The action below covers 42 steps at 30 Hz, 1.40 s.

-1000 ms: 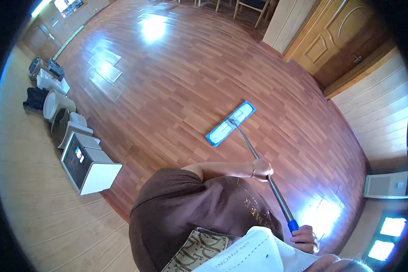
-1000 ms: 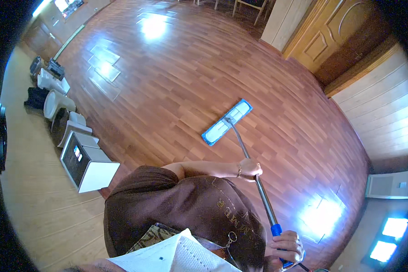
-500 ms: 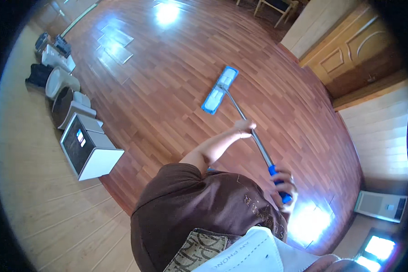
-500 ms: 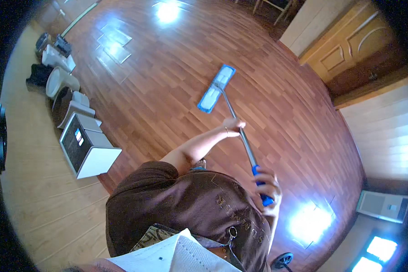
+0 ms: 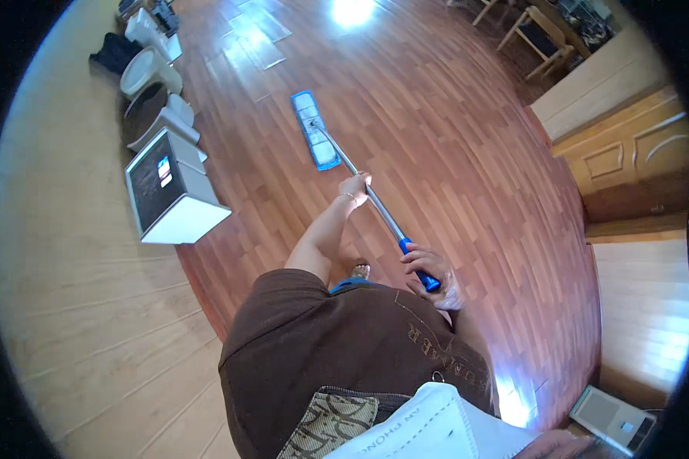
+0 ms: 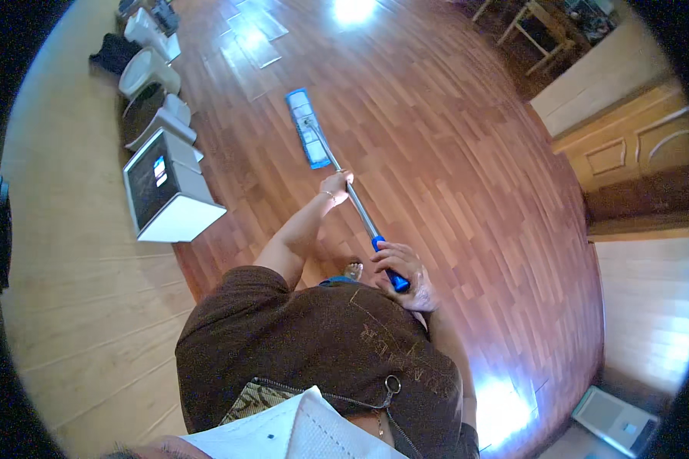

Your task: Mopping the wooden floor of a room with a flat mop.

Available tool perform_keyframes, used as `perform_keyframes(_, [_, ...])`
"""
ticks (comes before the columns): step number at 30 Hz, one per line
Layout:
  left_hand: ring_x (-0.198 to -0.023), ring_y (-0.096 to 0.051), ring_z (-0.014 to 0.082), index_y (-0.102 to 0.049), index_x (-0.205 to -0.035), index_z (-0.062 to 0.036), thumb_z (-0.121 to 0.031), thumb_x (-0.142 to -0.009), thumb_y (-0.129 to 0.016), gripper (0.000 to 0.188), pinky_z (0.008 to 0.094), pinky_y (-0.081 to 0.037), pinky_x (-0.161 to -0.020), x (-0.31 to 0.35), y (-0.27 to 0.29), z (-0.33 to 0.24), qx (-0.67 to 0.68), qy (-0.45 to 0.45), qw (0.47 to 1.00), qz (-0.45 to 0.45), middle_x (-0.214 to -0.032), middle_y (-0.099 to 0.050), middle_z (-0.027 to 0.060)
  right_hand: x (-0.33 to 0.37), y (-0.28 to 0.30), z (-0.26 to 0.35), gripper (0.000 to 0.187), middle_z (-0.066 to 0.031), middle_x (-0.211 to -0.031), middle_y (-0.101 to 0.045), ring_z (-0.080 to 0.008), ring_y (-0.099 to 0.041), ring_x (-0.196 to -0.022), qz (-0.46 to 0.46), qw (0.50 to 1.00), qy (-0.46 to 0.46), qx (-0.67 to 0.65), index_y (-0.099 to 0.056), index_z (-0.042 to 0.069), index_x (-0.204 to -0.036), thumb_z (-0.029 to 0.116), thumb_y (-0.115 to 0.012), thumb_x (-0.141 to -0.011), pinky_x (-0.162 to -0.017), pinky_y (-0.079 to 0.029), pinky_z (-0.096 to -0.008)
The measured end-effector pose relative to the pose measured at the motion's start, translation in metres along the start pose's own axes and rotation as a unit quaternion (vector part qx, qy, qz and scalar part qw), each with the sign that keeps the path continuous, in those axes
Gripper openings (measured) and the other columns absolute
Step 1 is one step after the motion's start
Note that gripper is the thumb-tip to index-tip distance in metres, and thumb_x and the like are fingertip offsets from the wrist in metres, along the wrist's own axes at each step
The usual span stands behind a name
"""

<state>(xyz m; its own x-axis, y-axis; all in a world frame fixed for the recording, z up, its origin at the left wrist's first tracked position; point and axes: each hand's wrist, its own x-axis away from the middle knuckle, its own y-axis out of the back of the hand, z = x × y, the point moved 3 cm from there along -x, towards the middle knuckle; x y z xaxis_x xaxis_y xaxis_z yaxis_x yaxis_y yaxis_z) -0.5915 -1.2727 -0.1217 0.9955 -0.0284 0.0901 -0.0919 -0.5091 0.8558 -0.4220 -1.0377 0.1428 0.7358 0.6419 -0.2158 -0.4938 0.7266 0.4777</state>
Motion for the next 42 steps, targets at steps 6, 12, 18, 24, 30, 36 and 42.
perform_keyframes(6, [-0.083,-0.063,0.035,-0.05,-0.083,-0.0149,-0.012,-0.075,-0.06,0.013,0.0469,-0.046,-0.064,0.062,0.017,0.059,0.081,0.137,0.987,0.03,-0.09,-0.061,0.0089,-0.008,-0.019,0.0,0.015,-0.0107,-0.11,-0.066,-0.0326,-0.053,-0.122,0.086,0.994,0.043,-0.044,-0.064,0.007,-0.086,0.009,-0.071,-0.073,-0.102,-0.039,-0.0461])
perform_keyframes(12, [-0.091,-0.061,0.0341,-0.059,-0.086,-0.0155,-0.025,-0.079,-0.064,0.013,0.0463,-0.051,-0.075,0.144,0.032,0.068,-0.018,0.166,0.984,-0.064,-0.095,-0.064,0.007,0.006,-0.027,0.012,0.014,-0.0098,-0.111,-0.066,-0.0311,-0.053,-0.121,0.158,0.983,0.056,-0.075,-0.065,0.006,-0.084,0.01,-0.072,-0.072,-0.1,-0.038,-0.0458])
perform_keyframes(18, [-0.092,-0.06,0.0337,-0.061,-0.084,-0.013,-0.039,-0.078,-0.07,0.028,0.048,-0.049,-0.076,0.19,0.03,0.066,-0.016,0.149,0.982,-0.111,-0.094,-0.063,0.0075,0.021,-0.003,0.062,0.015,-0.0098,-0.102,-0.069,-0.0292,-0.061,-0.11,0.153,0.98,0.113,-0.055,-0.064,0.006,-0.082,0.008,-0.071,-0.07,-0.095,-0.04,-0.0439])
perform_keyframes(24, [-0.08,-0.063,0.0337,-0.062,-0.073,-0.0096,-0.048,-0.079,-0.066,0.039,0.0483,-0.047,-0.072,0.212,0.047,-0.026,0.017,0.07,0.992,-0.104,-0.078,-0.065,0.0136,0.049,0.043,0.107,0.014,-0.0084,-0.097,-0.07,-0.0268,-0.064,-0.104,0.128,0.984,0.114,-0.05,-0.065,0.006,-0.083,0.009,-0.071,-0.071,-0.095,-0.041,-0.0433])
perform_keyframes(30, [-0.07,-0.064,0.0343,-0.064,-0.075,-0.0081,-0.053,-0.077,-0.07,0.045,0.0421,-0.049,-0.061,0.232,0.061,-0.095,0.076,-0.006,0.988,-0.137,-0.072,-0.064,0.0143,0.059,0.077,0.178,0.02,-0.0065,-0.089,-0.07,-0.026,-0.069,-0.085,0.077,0.969,0.236,0.007,-0.064,0.007,-0.087,0.013,-0.074,-0.07,-0.079,-0.05,-0.0387])
perform_keyframes(36, [-0.079,-0.062,0.0402,-0.063,-0.08,-0.0079,-0.027,-0.078,-0.063,0.02,0.0464,-0.046,-0.062,0.228,0.048,-0.148,0.217,-0.103,0.969,-0.061,-0.078,-0.064,0.0192,0.061,0.071,0.226,0.045,-0.0091,-0.079,-0.066,-0.0218,-0.064,-0.067,0.045,0.86,0.415,-0.292,-0.058,0.0,-0.109,0.018,-0.075,-0.072,-0.067,-0.049,-0.0358])
perform_keyframes(42, [-0.101,-0.063,0.0315,-0.063,-0.112,-0.0095,-0.033,-0.08,-0.069,0.04,0.0388,-0.048,-0.082,0.24,0.091,-0.216,0.204,-0.146,0.964,0.09,-0.11,-0.065,0.0167,0.048,0.059,0.225,0.045,-0.0114,-0.087,-0.067,-0.03,-0.066,-0.07,0.043,0.918,0.393,-0.041,-0.061,0.001,-0.102,0.02,-0.08,-0.067,-0.067,-0.051,-0.0392])
